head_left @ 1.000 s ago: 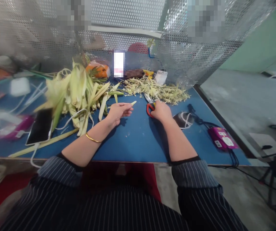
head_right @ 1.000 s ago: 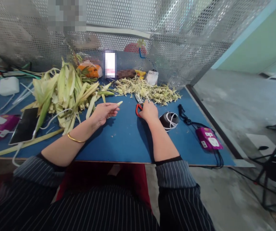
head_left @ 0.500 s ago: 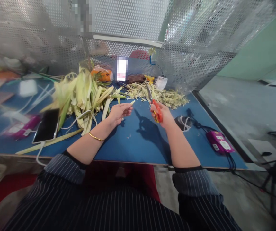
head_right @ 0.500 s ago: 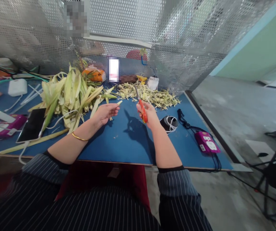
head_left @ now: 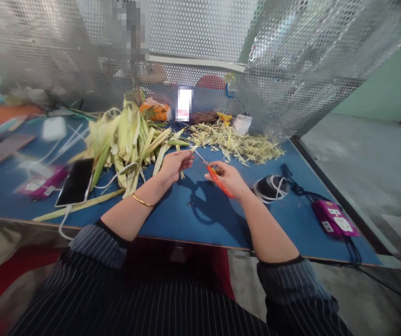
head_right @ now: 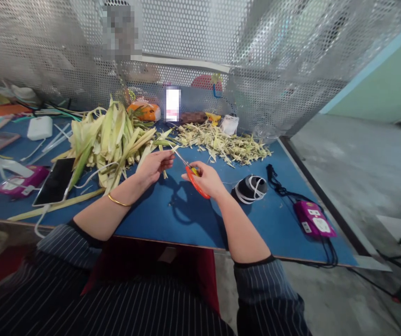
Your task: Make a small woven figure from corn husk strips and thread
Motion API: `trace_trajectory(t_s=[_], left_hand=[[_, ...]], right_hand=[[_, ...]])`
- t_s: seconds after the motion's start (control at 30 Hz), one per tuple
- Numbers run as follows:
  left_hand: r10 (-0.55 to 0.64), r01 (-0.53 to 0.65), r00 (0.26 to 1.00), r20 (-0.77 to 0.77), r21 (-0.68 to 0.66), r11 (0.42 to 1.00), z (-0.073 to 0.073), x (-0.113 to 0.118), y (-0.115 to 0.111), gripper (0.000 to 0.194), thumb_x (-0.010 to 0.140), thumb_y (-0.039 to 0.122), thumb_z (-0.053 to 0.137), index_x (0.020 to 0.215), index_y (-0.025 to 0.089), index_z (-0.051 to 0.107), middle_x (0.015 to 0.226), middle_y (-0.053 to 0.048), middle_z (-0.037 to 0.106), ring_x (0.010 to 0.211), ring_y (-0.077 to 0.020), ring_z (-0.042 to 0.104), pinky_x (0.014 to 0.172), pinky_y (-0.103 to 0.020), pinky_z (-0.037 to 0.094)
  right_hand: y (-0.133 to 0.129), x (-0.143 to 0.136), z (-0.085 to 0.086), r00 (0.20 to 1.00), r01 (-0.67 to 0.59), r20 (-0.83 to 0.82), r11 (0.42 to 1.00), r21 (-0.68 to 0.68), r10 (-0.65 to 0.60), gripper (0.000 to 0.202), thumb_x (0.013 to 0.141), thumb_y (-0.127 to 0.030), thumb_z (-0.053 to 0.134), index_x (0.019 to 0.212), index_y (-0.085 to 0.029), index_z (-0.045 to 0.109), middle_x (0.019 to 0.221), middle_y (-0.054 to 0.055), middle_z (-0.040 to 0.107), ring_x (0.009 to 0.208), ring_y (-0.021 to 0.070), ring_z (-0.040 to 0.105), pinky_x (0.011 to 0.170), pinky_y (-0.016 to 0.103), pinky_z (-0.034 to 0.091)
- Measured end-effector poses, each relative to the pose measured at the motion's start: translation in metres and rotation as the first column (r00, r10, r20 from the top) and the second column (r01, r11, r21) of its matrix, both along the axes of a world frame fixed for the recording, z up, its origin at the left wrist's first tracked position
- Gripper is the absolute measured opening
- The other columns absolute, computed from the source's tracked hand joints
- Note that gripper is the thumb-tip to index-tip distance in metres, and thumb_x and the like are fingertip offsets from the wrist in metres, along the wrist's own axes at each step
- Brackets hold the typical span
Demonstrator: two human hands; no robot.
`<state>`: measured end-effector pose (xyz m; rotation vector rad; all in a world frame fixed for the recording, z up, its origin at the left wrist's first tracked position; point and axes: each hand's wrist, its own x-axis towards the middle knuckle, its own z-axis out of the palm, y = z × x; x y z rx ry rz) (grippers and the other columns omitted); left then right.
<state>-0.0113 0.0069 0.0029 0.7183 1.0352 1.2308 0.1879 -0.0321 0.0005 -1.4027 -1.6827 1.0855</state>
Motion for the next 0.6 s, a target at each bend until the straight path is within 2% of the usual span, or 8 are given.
trace_trajectory(t_s=[0.23,0.37,0.6], left_hand=[[-0.02,0.02,0.999,-0.034,0.008,1.0,-0.0016,0.0001,0.0001,0.005,0.083,0.017,0.071,0.083,0.012,0.073,0.072,-0.003,0.073,0.055,-0.0072,0.063,0.06,-0.021,0.053],[-0.024,0.024,0.999,-0.043,0.015,1.0,-0.0014,0.0002,0.0001,0.005,0.082,0.018,0.072,0.082,0.013,0.073,0.072,-0.002,0.072,0.056,-0.007,0.063,0.061,-0.021,0.053],[-0.029,0.03,0.999,-0.034,0.016,0.999,0.0012,-0.0002,-0.0006,0.008,0.08,0.019,0.076,0.079,0.012,0.072,0.072,-0.002,0.071,0.056,-0.0066,0.063,0.061,-0.021,0.053]], right_hand=[[-0.0013,-0.0028,0.0049,0.999,0.036,0.011,0.999,-0.005,-0.036,0.055,0.062,-0.057,0.081,0.101,-0.02,0.069,0.059,-0.006,0.049,0.057,0.0112,0.039,0.054,0.027,0.033],[-0.0008,-0.0021,0.003,0.999,0.026,0.019,1.0,0.001,-0.026,0.054,0.064,-0.059,0.079,0.1,-0.02,0.069,0.06,-0.005,0.05,0.057,0.0114,0.039,0.053,0.026,0.033],[-0.001,-0.0046,0.0012,0.997,0.037,0.062,0.997,0.072,-0.042,0.055,0.064,-0.062,0.079,0.098,-0.019,0.072,0.061,-0.004,0.053,0.056,0.0124,0.042,0.054,0.028,0.037]])
